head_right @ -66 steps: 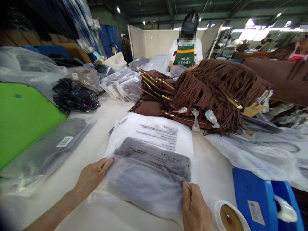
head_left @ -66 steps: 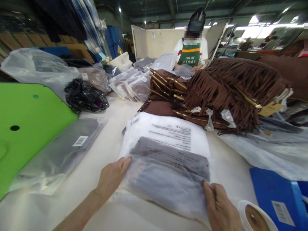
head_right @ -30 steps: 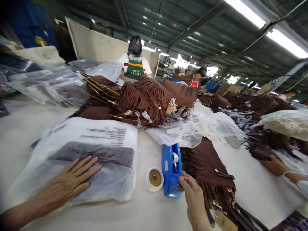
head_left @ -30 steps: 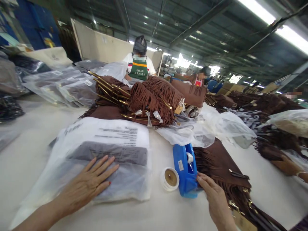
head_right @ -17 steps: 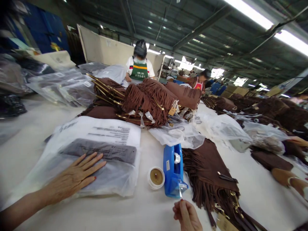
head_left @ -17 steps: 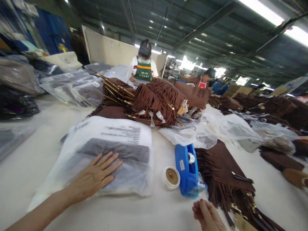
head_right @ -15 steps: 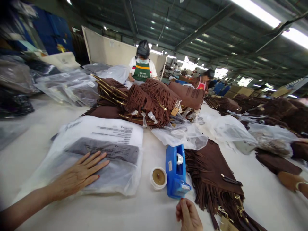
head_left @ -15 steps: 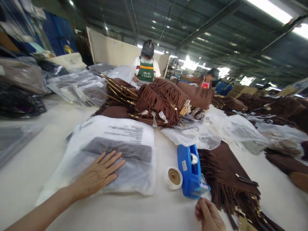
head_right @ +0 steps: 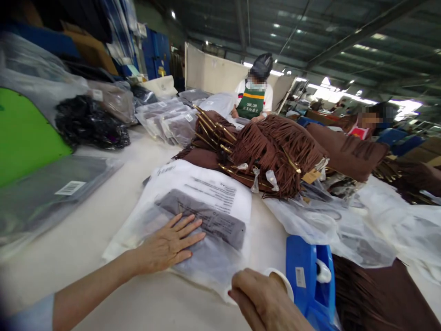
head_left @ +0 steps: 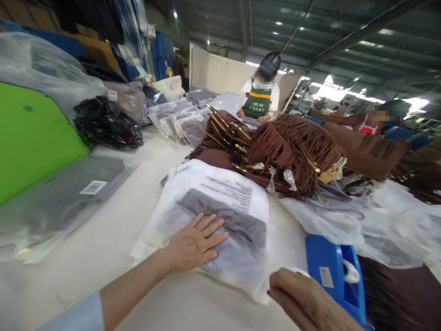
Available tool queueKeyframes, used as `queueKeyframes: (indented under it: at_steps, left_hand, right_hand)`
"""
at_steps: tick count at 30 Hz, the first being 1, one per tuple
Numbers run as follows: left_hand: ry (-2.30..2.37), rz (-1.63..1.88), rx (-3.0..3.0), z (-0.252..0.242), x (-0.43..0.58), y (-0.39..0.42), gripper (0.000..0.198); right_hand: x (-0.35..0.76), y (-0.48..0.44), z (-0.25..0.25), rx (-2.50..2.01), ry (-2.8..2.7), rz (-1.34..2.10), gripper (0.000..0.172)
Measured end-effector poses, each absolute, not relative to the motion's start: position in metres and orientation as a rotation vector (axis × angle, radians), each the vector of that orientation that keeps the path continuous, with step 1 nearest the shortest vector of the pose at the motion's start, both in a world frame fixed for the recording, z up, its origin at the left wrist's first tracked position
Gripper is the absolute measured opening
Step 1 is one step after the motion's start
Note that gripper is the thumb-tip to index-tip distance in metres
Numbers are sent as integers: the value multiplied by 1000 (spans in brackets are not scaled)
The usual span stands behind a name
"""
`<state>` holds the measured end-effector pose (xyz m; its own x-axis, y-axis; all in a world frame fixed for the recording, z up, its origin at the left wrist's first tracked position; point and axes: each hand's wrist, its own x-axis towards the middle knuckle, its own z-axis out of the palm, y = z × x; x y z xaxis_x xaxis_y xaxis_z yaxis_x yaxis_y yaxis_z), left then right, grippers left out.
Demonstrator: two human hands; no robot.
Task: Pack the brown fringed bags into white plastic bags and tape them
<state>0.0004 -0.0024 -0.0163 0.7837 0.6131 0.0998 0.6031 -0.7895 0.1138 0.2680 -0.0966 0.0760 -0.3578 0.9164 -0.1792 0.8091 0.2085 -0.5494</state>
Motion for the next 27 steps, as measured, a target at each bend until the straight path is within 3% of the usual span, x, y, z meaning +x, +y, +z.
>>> queueKeyframes:
  at_steps: [5, 11, 13, 16, 20, 23, 27]
  left_hand:
    - [977, 282, 2867, -18, 0, -3, 49]
    - [972, 279, 2828, -20, 0, -2, 49]
    - [981, 273, 2810, -20, 0, -1, 50]
    - [979, 288, 2789, -20, 0, -1, 50]
    - [987, 279, 2762, -17, 2, -3, 49]
    - [975, 258, 2745, -10, 3, -3, 49]
    - [1009, 321, 2790, 3, -18, 0, 46]
  right_hand:
    - [247, -12, 70, -1548, -2685, 829, 23]
    - [256, 26, 32, -1954, -2529, 764, 22]
    - [269, 28, 31, -2158, -2415, 626, 31]
    - [282, 11, 37, -2367, -2204, 266, 29]
    - [254, -35, 27, -1680, -2173, -221, 23]
    - [222, -60, -14, -1276, -2315, -624, 44]
    - [208, -62, -67, -1304, -2366, -860, 63]
